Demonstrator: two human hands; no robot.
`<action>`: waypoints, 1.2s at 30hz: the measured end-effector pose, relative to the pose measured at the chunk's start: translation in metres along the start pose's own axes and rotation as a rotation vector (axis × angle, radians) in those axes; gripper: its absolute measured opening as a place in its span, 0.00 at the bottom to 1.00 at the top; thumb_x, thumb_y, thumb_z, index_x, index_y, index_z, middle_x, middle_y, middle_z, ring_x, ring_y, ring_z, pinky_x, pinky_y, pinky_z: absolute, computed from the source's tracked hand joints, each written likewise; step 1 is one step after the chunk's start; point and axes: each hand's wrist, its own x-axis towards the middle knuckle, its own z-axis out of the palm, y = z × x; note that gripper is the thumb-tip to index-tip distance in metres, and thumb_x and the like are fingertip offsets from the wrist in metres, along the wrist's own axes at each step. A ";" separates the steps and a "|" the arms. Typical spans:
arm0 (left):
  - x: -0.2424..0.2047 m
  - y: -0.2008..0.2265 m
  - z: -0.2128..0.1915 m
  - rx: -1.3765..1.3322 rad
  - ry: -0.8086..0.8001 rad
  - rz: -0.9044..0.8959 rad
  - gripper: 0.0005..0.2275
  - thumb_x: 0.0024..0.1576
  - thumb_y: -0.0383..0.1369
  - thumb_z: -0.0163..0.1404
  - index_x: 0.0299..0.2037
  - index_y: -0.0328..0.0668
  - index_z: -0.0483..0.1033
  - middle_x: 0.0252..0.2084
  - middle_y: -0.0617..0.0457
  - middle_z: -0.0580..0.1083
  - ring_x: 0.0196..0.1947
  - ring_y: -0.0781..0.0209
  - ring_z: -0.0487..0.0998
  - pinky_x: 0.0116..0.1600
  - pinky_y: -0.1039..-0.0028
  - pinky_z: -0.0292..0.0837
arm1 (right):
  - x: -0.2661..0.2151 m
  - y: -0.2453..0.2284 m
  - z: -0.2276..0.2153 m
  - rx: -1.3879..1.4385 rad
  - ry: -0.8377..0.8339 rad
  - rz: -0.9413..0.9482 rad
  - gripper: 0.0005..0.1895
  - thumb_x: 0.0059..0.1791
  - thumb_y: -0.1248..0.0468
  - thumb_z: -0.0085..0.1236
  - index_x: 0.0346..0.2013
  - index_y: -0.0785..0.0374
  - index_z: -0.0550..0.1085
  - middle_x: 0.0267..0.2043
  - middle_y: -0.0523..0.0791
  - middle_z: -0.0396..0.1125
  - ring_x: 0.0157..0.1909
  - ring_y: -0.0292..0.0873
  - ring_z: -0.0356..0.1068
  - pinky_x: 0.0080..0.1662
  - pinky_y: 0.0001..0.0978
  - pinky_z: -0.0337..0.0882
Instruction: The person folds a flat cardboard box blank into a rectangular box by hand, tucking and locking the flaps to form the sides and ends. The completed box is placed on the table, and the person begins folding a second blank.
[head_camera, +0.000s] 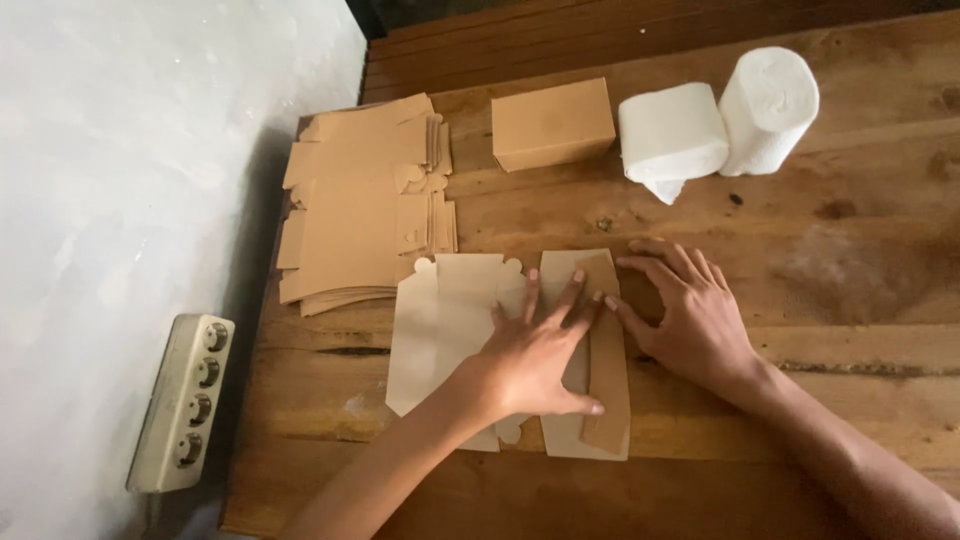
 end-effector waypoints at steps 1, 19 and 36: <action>-0.001 0.000 -0.002 -0.009 -0.008 -0.003 0.51 0.47 0.59 0.53 0.77 0.40 0.43 0.80 0.39 0.42 0.73 0.15 0.40 0.59 0.19 0.53 | 0.001 -0.001 0.001 0.004 -0.009 0.011 0.27 0.45 0.49 0.64 0.58 0.48 0.74 0.62 0.38 0.64 0.69 0.46 0.61 0.67 0.45 0.62; 0.010 -0.003 0.011 -0.071 -0.061 -0.045 0.55 0.45 0.61 0.56 0.77 0.48 0.34 0.81 0.51 0.27 0.75 0.24 0.21 0.63 0.21 0.46 | -0.020 0.010 -0.025 0.027 -0.277 -0.398 0.68 0.35 0.30 0.69 0.76 0.58 0.47 0.82 0.53 0.31 0.82 0.51 0.25 0.75 0.51 0.23; 0.010 -0.004 0.010 -0.059 -0.062 -0.052 0.56 0.44 0.62 0.55 0.77 0.49 0.34 0.81 0.51 0.26 0.75 0.23 0.21 0.63 0.21 0.47 | -0.018 0.013 -0.024 0.020 -0.295 -0.439 0.72 0.34 0.29 0.71 0.77 0.58 0.43 0.82 0.55 0.29 0.82 0.51 0.22 0.75 0.51 0.20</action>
